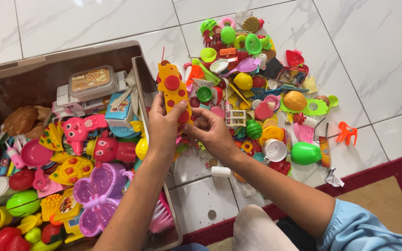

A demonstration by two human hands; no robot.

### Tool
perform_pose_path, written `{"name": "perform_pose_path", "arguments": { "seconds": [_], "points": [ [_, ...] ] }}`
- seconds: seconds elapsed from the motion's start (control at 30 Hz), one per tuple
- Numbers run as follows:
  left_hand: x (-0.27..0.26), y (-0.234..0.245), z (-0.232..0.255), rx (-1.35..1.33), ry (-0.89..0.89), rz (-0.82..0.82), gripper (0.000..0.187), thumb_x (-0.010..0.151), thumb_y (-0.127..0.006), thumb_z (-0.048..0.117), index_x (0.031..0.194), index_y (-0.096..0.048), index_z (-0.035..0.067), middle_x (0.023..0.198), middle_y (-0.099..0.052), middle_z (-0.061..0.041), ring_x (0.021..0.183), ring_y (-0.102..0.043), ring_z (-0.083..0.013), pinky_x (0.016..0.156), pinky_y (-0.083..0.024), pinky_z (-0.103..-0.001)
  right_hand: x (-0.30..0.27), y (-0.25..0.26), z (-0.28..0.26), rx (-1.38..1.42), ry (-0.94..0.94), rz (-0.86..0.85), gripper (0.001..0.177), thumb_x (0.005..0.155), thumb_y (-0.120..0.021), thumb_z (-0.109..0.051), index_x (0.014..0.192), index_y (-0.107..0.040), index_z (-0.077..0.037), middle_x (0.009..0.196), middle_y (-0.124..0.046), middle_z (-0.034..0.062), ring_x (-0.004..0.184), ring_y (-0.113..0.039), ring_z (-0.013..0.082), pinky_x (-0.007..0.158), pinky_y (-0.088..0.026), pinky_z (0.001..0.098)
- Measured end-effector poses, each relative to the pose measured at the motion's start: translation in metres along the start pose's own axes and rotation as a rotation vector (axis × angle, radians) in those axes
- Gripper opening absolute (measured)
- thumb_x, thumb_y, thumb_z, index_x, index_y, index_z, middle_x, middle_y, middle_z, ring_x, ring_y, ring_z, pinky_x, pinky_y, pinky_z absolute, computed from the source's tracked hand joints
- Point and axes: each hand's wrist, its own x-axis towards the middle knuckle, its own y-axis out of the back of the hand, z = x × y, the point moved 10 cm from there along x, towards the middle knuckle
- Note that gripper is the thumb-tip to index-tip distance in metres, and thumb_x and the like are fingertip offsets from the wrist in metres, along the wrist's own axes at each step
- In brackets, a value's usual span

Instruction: The person sorts a large pile of colorful plastic toys from the floor into a brown storage bin. They pick up items one by one, including toy fruits, kitchenware, and small figures, and place them into the bin.

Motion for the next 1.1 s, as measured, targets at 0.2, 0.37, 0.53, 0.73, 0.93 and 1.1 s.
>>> {"name": "perform_pose_path", "arguments": {
  "seconds": [0.2, 0.37, 0.53, 0.73, 0.93, 1.1],
  "points": [
    [0.000, -0.002, -0.005, -0.048, 0.062, -0.003, 0.035, 0.095, -0.062, 0.008, 0.127, -0.051, 0.001, 0.108, -0.072, -0.012, 0.094, -0.075, -0.0179, 0.075, -0.062, -0.032, 0.005, 0.006, 0.011, 0.079, -0.070, -0.087, 0.049, 0.090, -0.078, -0.022, 0.128, -0.059, 0.002, 0.089, -0.074, 0.0057, 0.070, -0.068, 0.0105, 0.062, -0.055, 0.0261],
    [-0.002, -0.005, 0.000, -0.075, 0.081, -0.014, 0.035, 0.096, -0.062, 0.009, 0.129, -0.052, 0.002, 0.107, -0.073, -0.015, 0.092, -0.074, -0.0191, 0.078, -0.061, -0.031, 0.015, 0.012, 0.016, -0.073, -0.088, -0.341, 0.059, 0.088, -0.082, -0.015, 0.137, -0.053, -0.002, 0.096, -0.074, 0.0072, 0.087, -0.071, 0.0112, 0.078, -0.059, 0.0279],
    [-0.004, -0.005, 0.001, -0.105, 0.114, -0.020, 0.035, 0.094, -0.059, 0.009, 0.128, -0.052, 0.002, 0.104, -0.074, -0.016, 0.087, -0.074, -0.0215, 0.074, -0.060, -0.033, 0.056, 0.089, 0.018, -0.471, -0.168, -0.322, 0.051, 0.085, -0.079, -0.014, 0.133, -0.063, -0.007, 0.100, -0.078, 0.0054, 0.086, -0.074, 0.0100, 0.077, -0.061, 0.0267],
    [-0.003, -0.008, 0.003, -0.161, 0.113, -0.038, 0.043, 0.091, -0.053, 0.008, 0.133, -0.053, 0.003, 0.108, -0.069, -0.012, 0.087, -0.072, -0.0202, 0.074, -0.059, -0.033, 0.125, 0.282, -0.019, -0.672, 0.004, 0.400, 0.024, 0.094, -0.070, -0.009, 0.117, -0.075, -0.010, 0.100, -0.076, 0.0059, 0.080, -0.069, 0.0108, 0.070, -0.058, 0.0268],
    [-0.005, -0.013, 0.007, -0.168, 0.139, -0.047, 0.044, 0.089, -0.045, 0.009, 0.131, -0.053, 0.001, 0.110, -0.070, -0.015, 0.087, -0.070, -0.0202, 0.079, -0.059, -0.035, 0.137, 0.393, -0.026, -1.113, 0.007, 0.687, 0.027, 0.095, -0.070, -0.017, 0.120, -0.076, -0.012, 0.111, -0.078, 0.0090, 0.100, -0.075, 0.0206, 0.091, -0.057, 0.0341],
    [-0.004, -0.011, 0.007, -0.145, 0.139, -0.038, 0.044, 0.089, -0.044, 0.009, 0.131, -0.054, 0.000, 0.110, -0.070, -0.015, 0.087, -0.071, -0.0216, 0.078, -0.059, -0.036, 0.147, 0.398, -0.012, -1.295, -0.089, 0.617, 0.038, 0.089, -0.077, -0.025, 0.125, -0.072, -0.014, 0.120, -0.074, 0.0056, 0.111, -0.068, 0.0273, 0.095, -0.051, 0.0431]
  ]
}}
